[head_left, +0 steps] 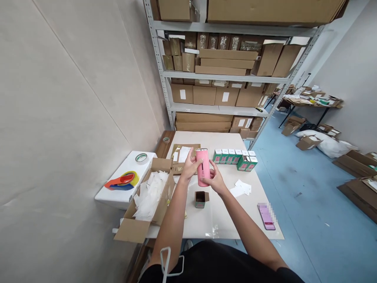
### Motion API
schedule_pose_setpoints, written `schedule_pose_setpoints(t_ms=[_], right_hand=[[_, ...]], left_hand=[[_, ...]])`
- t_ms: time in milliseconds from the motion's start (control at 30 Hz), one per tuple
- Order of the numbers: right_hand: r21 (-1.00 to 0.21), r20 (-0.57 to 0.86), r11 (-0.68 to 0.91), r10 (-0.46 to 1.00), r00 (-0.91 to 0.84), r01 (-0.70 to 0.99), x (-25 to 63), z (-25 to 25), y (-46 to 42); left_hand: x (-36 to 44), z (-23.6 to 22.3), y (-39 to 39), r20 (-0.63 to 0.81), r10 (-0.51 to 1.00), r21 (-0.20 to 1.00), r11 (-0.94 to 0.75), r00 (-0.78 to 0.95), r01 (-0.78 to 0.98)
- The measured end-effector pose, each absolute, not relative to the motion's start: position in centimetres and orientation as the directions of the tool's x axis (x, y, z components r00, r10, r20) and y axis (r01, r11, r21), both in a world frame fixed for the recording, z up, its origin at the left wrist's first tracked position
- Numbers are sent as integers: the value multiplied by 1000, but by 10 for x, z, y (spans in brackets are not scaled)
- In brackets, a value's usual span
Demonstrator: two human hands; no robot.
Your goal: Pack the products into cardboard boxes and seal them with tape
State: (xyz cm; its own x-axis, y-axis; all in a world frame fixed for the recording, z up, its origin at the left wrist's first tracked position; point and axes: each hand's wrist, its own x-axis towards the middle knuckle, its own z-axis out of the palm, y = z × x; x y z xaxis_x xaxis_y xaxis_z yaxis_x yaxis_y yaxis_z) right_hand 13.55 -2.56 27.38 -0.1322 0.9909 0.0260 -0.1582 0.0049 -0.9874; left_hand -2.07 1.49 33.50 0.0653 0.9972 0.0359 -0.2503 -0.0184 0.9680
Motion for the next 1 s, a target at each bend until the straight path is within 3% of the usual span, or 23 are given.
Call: schedule_pose_setpoints(t_ms=[100,300,467,600,667,800,933,1000], right_hand=[[-996,42,37,997,-69,-81,138,272,-27],[-993,12,-14,976,-218,-115,142,272,-28],[-996,17,21,999,-48,88,143,274,-29],[-1000,24,21,983,-184,-20,148,278,-30],[-1000,27,29,989,-146,9,150,279,-30],[-992,53,54,999,-12,114,152,276,-32],[-998,60,58,984,-167,-15,151,275,-34],[-998,57,58,987,-147,6,150,277,-36]], left_hand=[[-21,329,14,19,998,980,-6,65,-199],[-23,327,12,43,991,971,-12,124,-238],[-19,333,13,93,993,981,-78,78,-178],[-15,336,13,60,991,979,-35,118,-203],[-13,335,13,85,987,981,-58,139,-185],[-9,329,17,135,991,986,-133,22,-98],[-10,324,18,127,990,972,-111,66,-206],[-10,323,17,129,986,961,-98,107,-259]])
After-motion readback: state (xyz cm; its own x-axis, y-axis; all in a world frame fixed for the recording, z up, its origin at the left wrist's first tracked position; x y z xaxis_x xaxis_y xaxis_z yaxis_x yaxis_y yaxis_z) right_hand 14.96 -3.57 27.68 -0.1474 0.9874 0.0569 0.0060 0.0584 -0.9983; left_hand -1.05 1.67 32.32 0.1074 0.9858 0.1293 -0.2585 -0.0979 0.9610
